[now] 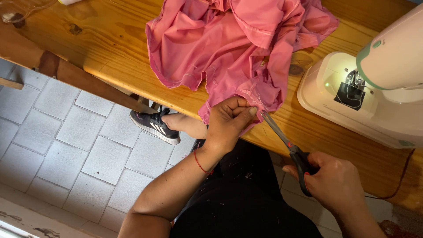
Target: The person uses scissors to trim the edge of a pink fabric piece on a wooden table. They repeatedly reposition the fabric and continue cutting along the seam while a sewing machine sits nearby.
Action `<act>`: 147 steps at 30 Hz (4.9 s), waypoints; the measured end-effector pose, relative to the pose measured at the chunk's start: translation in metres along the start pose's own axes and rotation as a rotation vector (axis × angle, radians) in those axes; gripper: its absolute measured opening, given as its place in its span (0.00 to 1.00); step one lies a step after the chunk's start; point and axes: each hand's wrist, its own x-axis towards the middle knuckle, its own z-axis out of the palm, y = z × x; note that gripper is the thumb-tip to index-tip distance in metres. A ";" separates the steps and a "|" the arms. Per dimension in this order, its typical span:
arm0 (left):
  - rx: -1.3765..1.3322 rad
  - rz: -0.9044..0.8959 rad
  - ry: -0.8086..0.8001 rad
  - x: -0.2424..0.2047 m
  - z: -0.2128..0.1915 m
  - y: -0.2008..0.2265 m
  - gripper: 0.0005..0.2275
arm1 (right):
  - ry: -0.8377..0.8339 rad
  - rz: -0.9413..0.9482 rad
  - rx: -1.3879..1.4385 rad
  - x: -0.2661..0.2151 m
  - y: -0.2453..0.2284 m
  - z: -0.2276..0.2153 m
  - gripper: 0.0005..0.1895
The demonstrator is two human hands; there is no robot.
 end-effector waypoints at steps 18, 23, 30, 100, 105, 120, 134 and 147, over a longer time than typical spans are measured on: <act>-0.039 -0.052 -0.073 -0.005 -0.002 -0.004 0.05 | 0.147 -0.087 0.000 0.011 -0.006 0.013 0.35; 0.002 -0.029 -0.080 -0.007 0.001 0.004 0.05 | 0.212 -0.120 0.002 0.019 0.005 0.023 0.37; -0.053 -0.052 -0.042 -0.005 0.001 0.008 0.03 | 0.164 -0.098 0.001 0.018 0.005 0.016 0.38; 0.269 0.166 0.019 -0.029 0.011 0.011 0.06 | 0.416 -0.406 -0.070 0.038 0.022 0.022 0.37; 0.319 0.278 0.020 -0.029 0.012 0.011 0.02 | 0.510 -0.507 -0.027 0.043 0.031 0.031 0.41; 0.074 0.335 0.123 -0.009 -0.011 -0.002 0.04 | 0.253 -0.037 0.139 0.021 0.026 0.000 0.32; 0.423 0.262 0.104 -0.004 -0.029 0.043 0.08 | 0.133 0.037 -0.439 0.049 0.115 -0.004 0.29; 0.413 0.363 0.026 -0.018 -0.029 0.023 0.32 | 0.857 -0.616 -0.008 0.037 0.076 0.010 0.28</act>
